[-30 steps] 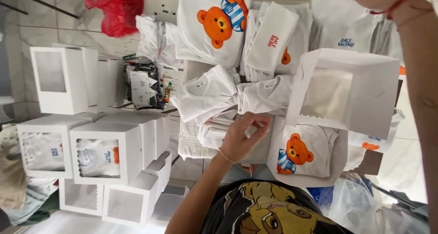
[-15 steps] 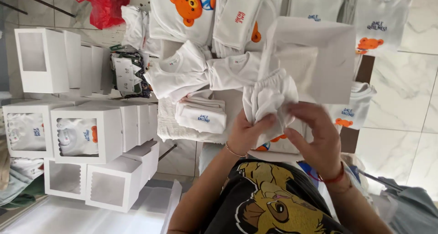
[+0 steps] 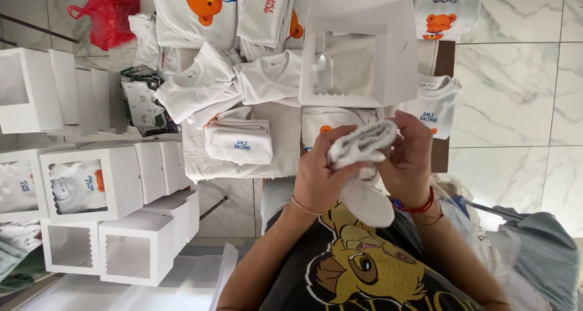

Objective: Folding baby clothes and placing them into white gift boxes for packaging.

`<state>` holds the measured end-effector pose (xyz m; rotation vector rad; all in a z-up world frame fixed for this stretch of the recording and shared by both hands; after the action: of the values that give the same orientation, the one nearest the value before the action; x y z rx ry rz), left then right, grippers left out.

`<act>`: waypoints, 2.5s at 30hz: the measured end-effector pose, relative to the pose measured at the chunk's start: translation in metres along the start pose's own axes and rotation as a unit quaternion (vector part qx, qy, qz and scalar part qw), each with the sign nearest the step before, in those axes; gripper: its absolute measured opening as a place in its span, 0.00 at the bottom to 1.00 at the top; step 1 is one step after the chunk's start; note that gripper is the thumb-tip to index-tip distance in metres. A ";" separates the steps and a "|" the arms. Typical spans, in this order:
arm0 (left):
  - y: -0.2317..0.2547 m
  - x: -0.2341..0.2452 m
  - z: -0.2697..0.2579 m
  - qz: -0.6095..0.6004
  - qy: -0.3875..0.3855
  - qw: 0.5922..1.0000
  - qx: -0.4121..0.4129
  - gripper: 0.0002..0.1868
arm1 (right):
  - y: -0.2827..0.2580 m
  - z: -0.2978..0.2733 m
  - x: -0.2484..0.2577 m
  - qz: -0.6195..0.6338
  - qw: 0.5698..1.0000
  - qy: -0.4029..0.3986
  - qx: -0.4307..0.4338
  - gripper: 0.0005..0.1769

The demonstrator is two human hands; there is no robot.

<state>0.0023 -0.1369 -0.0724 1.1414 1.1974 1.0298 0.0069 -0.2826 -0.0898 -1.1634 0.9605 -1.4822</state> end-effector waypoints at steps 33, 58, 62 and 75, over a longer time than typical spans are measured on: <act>-0.028 0.051 -0.002 0.264 0.120 0.911 -0.294 0.03 | 0.023 0.002 -0.001 0.073 0.981 -0.070 -0.167 0.18; -0.037 0.065 -0.016 0.107 0.094 0.975 -0.170 0.03 | 0.012 0.008 -0.022 0.072 0.972 -0.144 -0.170 0.21; -0.034 0.066 -0.018 0.067 0.113 0.974 -0.186 0.05 | 0.015 0.005 -0.022 0.079 0.970 -0.147 -0.175 0.20; -0.113 0.215 -0.129 0.493 0.131 0.644 0.570 0.08 | 0.021 0.008 -0.014 0.071 0.973 -0.131 -0.173 0.20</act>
<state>-0.1046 0.0713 -0.2174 2.9801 1.4822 1.1985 0.0205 -0.2731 -0.1105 -1.4670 1.1180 -1.0396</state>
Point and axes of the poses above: each hand's wrist, its own z-axis towards the middle knuckle, its own x-axis out of the back of the hand, y = z × x, the point moved 2 cm from there along z, towards the middle knuckle, and after that the axes turned 10 degrees about -z, right-handed, at the moved point
